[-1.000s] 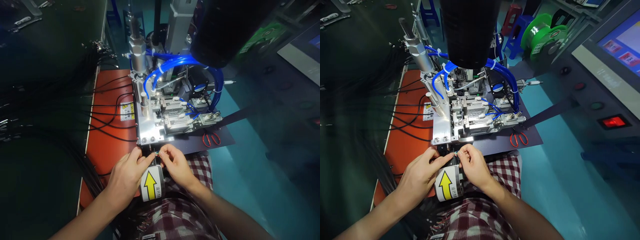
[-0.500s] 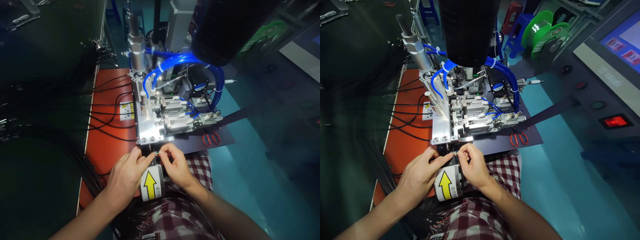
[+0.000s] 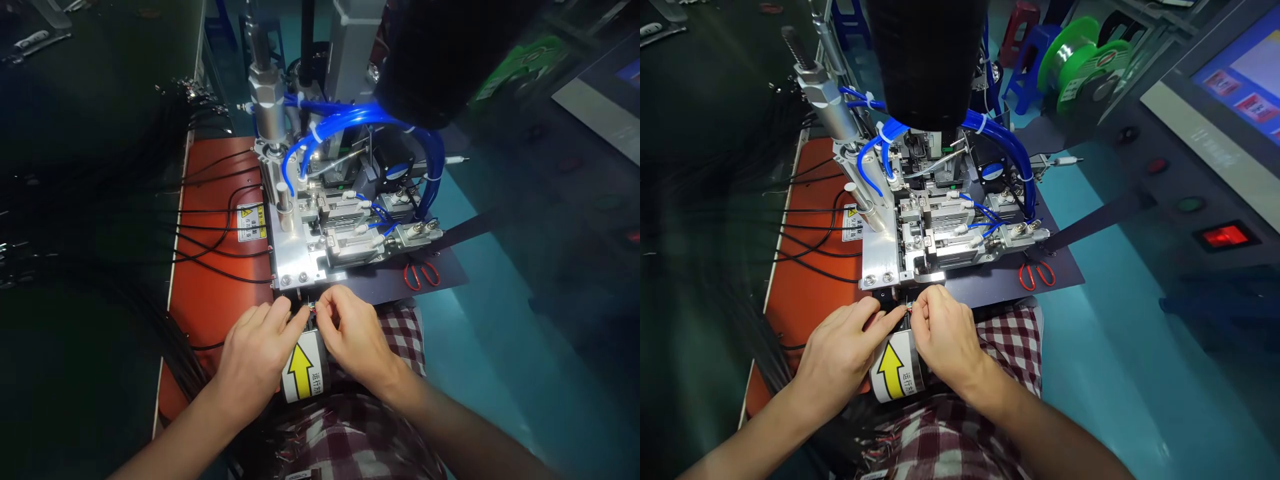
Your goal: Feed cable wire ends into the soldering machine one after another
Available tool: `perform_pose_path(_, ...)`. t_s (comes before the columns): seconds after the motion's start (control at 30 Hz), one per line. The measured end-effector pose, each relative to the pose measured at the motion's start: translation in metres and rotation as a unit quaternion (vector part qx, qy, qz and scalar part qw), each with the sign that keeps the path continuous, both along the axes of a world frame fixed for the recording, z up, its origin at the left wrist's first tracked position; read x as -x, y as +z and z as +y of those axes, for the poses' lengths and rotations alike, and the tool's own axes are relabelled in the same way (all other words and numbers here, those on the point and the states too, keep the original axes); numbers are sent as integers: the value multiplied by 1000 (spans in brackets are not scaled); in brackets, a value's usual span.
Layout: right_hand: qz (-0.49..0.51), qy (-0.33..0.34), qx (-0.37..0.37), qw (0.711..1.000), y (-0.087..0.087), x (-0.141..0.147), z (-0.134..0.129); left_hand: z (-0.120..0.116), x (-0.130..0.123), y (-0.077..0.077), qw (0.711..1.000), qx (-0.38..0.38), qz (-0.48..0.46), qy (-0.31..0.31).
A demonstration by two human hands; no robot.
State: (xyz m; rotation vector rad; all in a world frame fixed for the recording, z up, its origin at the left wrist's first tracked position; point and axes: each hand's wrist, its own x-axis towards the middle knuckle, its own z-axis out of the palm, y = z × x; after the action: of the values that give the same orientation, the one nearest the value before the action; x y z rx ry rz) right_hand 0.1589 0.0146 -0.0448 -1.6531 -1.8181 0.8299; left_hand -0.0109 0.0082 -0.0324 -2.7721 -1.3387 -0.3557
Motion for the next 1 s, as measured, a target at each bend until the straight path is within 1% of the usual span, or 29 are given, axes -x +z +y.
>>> perform_pose_path(0.03, 10, 0, 8, 1000, -1, 0, 1, -1, 0, 0, 1000, -4, 2, 2)
perform_pose_path(0.1, 87, -2, 72, 994, -4, -2, 3, -1, 1, -1, 1000, 2, -2, 6)
perform_pose_path(0.13, 144, -6, 118, 982, -6, -3, 3, -1, 1, -1, 1000, 9, -7, 6)
perform_pose_path(0.17, 203, -9, 163, 965, -9, -4, 4, -1, 2, -2, 1000, 16, -14, 6)
perform_pose_path(0.23, 291, -16, 222, 930, -13, -6, 5, 0, 3, -3, 999, 29, -27, 4)
perform_pose_path(0.3, 329, -17, 233, 915, -17, -8, 5, 1, 4, -3, 999, 35, -38, -1)
perform_pose_path(0.4, 352, -7, 234, 906, -20, -12, 4, 1, 5, -4, 998, 43, -46, -6)
perform_pose_path(0.57, 361, -8, 231, 904, -20, -14, 4, 0, 5, -6, 997, 53, -53, -1)
perform_pose_path(0.83, 344, -23, 244, 907, -18, -8, 9, 1, 8, -8, 995, 80, -59, -5)
perform_pose_path(0.9, 323, -18, 235, 917, -17, -8, 9, 1, 8, -7, 995, 74, -60, -3)
perform_pose_path(1.0, 236, -4, 174, 956, -10, -8, 8, 1, 7, -7, 997, 58, -55, -3)
